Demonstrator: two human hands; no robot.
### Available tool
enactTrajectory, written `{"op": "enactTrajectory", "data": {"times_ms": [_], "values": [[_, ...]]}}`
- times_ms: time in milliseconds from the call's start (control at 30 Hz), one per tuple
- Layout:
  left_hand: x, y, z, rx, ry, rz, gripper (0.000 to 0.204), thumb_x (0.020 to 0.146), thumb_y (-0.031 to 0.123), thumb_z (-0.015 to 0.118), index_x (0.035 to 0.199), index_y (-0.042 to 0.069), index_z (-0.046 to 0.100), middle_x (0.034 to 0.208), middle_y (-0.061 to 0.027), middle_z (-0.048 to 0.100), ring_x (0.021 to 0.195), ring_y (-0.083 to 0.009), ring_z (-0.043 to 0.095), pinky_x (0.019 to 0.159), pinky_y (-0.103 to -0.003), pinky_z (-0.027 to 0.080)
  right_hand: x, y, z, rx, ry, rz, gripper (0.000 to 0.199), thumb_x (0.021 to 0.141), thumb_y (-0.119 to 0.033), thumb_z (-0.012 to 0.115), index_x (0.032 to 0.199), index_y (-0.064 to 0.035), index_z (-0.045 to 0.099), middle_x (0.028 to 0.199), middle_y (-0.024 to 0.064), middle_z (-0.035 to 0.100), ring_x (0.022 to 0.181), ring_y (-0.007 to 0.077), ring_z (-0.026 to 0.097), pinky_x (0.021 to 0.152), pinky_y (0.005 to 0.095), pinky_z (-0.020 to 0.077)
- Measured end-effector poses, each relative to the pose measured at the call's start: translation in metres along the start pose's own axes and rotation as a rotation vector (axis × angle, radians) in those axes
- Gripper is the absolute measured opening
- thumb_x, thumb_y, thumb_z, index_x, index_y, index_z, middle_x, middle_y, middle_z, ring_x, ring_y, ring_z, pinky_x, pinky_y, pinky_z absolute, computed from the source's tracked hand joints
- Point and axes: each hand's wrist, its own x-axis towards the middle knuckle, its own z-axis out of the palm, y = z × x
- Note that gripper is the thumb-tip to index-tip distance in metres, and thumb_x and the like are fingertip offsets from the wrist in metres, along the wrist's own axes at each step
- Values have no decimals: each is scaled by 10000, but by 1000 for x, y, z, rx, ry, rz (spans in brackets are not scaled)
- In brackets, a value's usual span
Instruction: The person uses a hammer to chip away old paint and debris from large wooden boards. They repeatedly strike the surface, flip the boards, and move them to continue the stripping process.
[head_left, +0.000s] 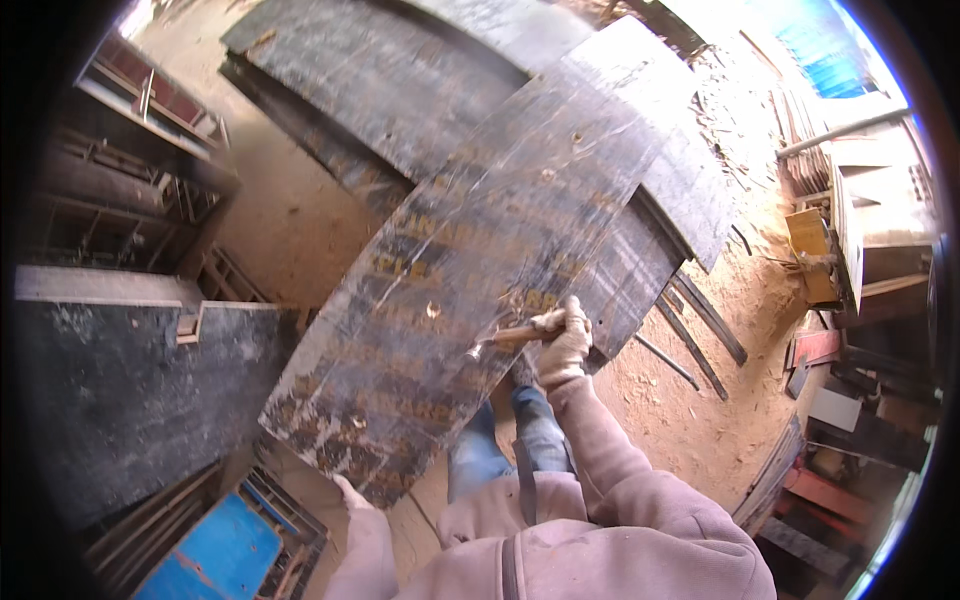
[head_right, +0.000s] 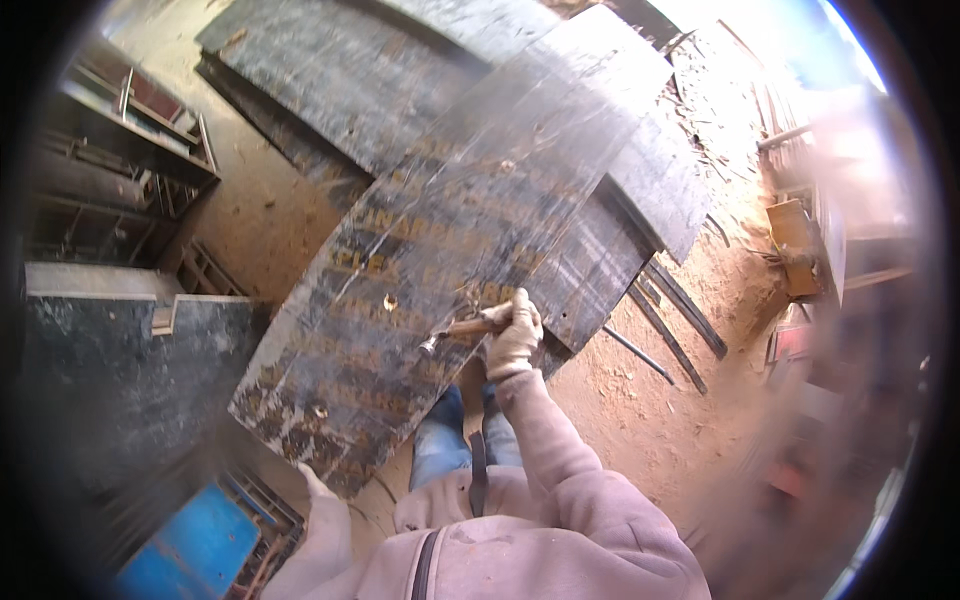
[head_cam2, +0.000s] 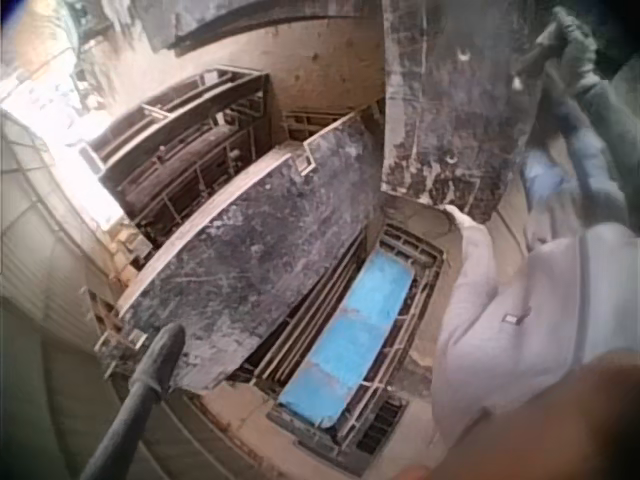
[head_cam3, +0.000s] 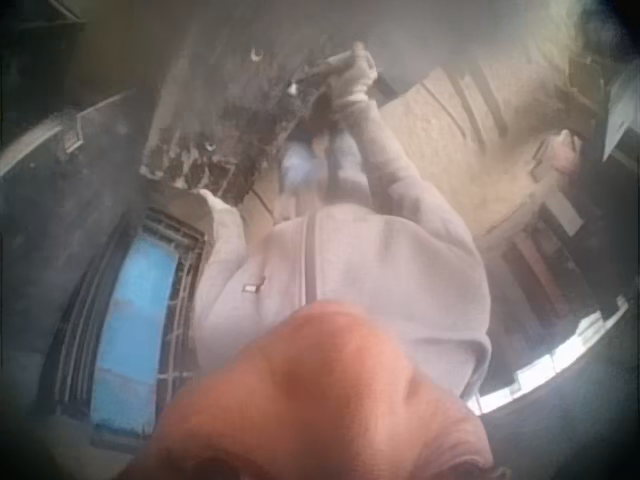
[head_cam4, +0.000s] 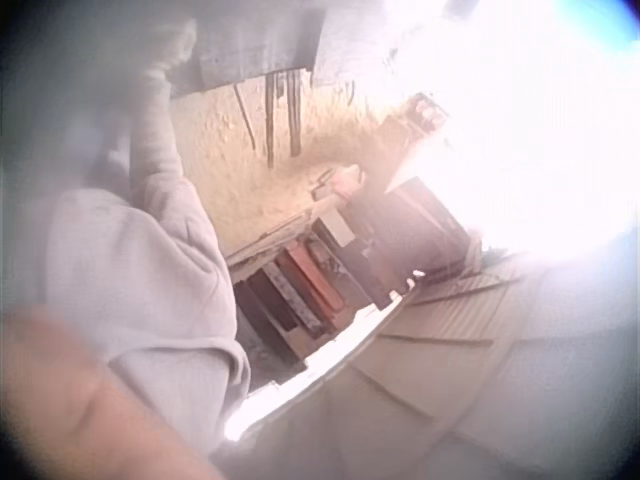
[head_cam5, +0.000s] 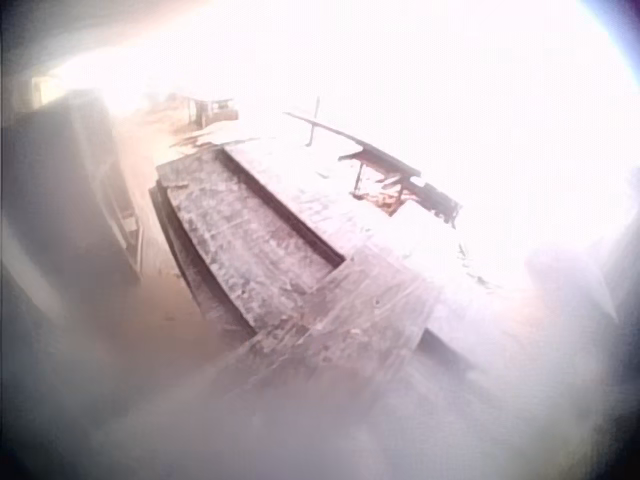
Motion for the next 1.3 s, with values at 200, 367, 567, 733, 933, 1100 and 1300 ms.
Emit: {"op": "enactTrajectory", "data": {"times_ms": [200, 367, 567, 733, 933, 1100, 1300], "values": [[-4, 11, 14, 54, -10, 105, 897, 882, 788, 549, 1439, 85, 563, 1380, -115, 624, 1244, -279, 583, 1054, -440, 482, -20, -40, -74, -280, -60, 384, 283, 998, -252, 640, 1161, -21, 647, 1060, 142, 692, 875, 313, 715, 847, 476, 628], [-16, 32, 14, 65, 8, 158, 885, 885, 782, 549, 1426, 81, 570, 1363, -118, 628, 1230, -279, 587, 1045, -439, 483, -17, -77, -118, -523, -394, 748, 454, 932, -125, 710, 1347, 2, 576, 1119, 201, 697, 892, 319, 748, 788, 445, 644], [-35, 40, -5, 78, 25, 199, 872, 889, 775, 550, 1411, 77, 578, 1343, -121, 633, 1213, -280, 591, 1033, -438, 485, 14, -81, -98, -621, -696, 1295, 379, 973, -273, 655, 1203, 28, 644, 834, 41, 676, 603, 128, 611, 509, 283, 497], [-48, 35, -23, 79, 41, 225, 861, 893, 769, 550, 1399, 73, 584, 1326, -124, 637, 1199, -281, 595, 1023, -437, 487, 14, -83, -71, -963, -749, 951, 387, 1019, -459, 595, 1025, -73, 629, 720, -19, 572, 553, 89, 537, 447, 270, 428], [-63, 31, -35, 90, 68, 205, 848, 897, 762, 551, 1384, 69, 592, 1306, -127, 643, 1182, -282, 599, 1011, -435, 488, 125, -143, -12, -862, -568, 26, 220, 1022, -273, 576, 1004, -55, 600, 769, 5, 600, 648, 115, 599, 543, 306, 501], [-82, 32, -36, 97, 75, 171, 838, 900, 756, 551, 1372, 65, 599, 1289, -130, 647, 1167, -282, 603, 1001, -434, 490, 206, -207, 69, -462, -517, -498, 350, 1056, -422, 560, 846, -146, 613, 601, -57, 496, 504, 38, 459, 415, 238, 401], [-96, 33, -38, 141, 95, 160, 825, 905, 748, 551, 1357, 61, 607, 1269, -133, 652, 1150, -283, 607, 989, -433, 492, 247, -151, 94, -118, -125, -815, 381, 1080, -404, 520, 958, -68, 653, 513, -36, 521, 389, 54, 436, 378, 224, 321]]}}
